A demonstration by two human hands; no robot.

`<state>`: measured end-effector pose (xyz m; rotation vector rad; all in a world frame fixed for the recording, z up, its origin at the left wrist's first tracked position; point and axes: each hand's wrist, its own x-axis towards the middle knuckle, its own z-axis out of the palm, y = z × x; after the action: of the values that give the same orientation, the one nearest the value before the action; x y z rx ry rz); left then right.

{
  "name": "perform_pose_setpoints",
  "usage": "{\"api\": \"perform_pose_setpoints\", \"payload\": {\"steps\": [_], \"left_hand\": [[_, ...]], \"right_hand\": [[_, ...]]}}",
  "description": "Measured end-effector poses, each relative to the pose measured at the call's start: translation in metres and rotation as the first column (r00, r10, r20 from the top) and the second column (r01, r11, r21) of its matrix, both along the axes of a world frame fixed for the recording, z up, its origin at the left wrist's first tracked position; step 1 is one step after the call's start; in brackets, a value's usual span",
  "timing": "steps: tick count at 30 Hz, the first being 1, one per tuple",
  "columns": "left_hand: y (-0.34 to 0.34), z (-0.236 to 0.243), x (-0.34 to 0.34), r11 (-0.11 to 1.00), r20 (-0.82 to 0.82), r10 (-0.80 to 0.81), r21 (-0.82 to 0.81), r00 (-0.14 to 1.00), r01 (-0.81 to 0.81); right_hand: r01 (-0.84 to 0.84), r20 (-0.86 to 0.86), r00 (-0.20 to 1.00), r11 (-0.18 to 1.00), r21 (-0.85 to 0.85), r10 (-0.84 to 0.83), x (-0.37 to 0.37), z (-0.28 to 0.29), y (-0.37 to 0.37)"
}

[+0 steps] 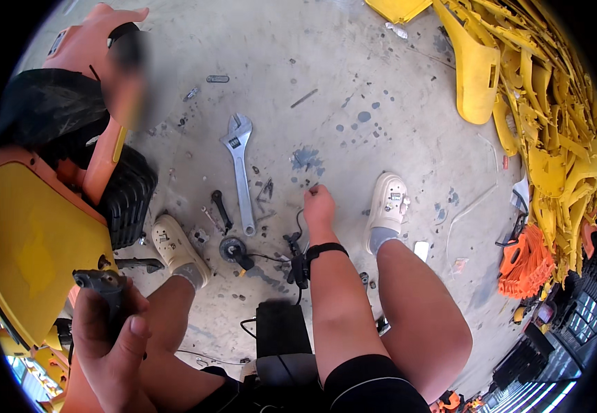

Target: The person sits on the floor and uses a screwdriver and an adjustable wrench to work on a small black electrical component. They manipulate the component with both hands, using the tools to tighten or loosen parts.

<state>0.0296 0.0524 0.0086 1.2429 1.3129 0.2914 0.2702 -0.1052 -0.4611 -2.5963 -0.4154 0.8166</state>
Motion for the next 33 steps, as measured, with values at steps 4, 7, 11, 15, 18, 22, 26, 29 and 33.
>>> {"api": "perform_pose_setpoints", "payload": {"steps": [4, 7, 11, 15, 18, 22, 26, 29, 33], "left_hand": [[0.0, -0.003, 0.007, 0.998, 0.039, 0.036, -0.043, 0.999, -0.034], [0.002, -0.003, 0.009, 0.999, 0.005, 0.008, -0.039, 1.0, -0.008], [0.005, -0.006, 0.016, 1.0, 0.033, 0.022, -0.016, 0.999, -0.022], [0.011, -0.006, 0.021, 1.0, 0.039, 0.016, -0.019, 0.999, -0.015], [0.012, -0.005, 0.025, 0.999, 0.031, 0.03, -0.031, 0.999, -0.029], [0.018, -0.001, 0.034, 0.995, -0.012, 0.043, -0.085, 0.999, -0.044], [0.016, -0.006, 0.039, 0.994, 0.0, 0.082, -0.073, 0.997, -0.082], [0.008, -0.013, 0.04, 0.967, -0.003, 0.226, -0.121, 0.974, -0.224], [0.0, -0.012, 0.05, 0.966, -0.037, 0.245, -0.081, 0.969, -0.247]], "right_hand": [[0.04, 0.035, 0.999, 0.998, -0.051, -0.038, 0.0, -0.018, 0.007], [0.083, -0.006, 0.996, 0.991, -0.102, -0.084, 0.002, -0.014, 0.021], [0.069, 0.007, 0.998, 0.983, -0.169, -0.069, 0.003, -0.015, 0.036], [0.077, -0.003, 0.997, 0.975, -0.206, -0.079, 0.007, -0.019, 0.04], [0.056, -0.006, 0.998, 0.971, -0.232, -0.059, 0.004, -0.018, 0.04], [0.059, -0.013, 0.998, 0.967, -0.246, -0.064, 0.005, -0.02, 0.04], [0.107, 0.0, 0.994, 0.98, -0.167, -0.108, 0.002, -0.022, 0.033], [0.161, 0.014, 0.987, 0.979, -0.126, -0.16, -0.006, -0.022, 0.027], [0.264, 0.064, 0.964, 0.961, -0.082, -0.26, -0.021, -0.021, 0.019]]}}
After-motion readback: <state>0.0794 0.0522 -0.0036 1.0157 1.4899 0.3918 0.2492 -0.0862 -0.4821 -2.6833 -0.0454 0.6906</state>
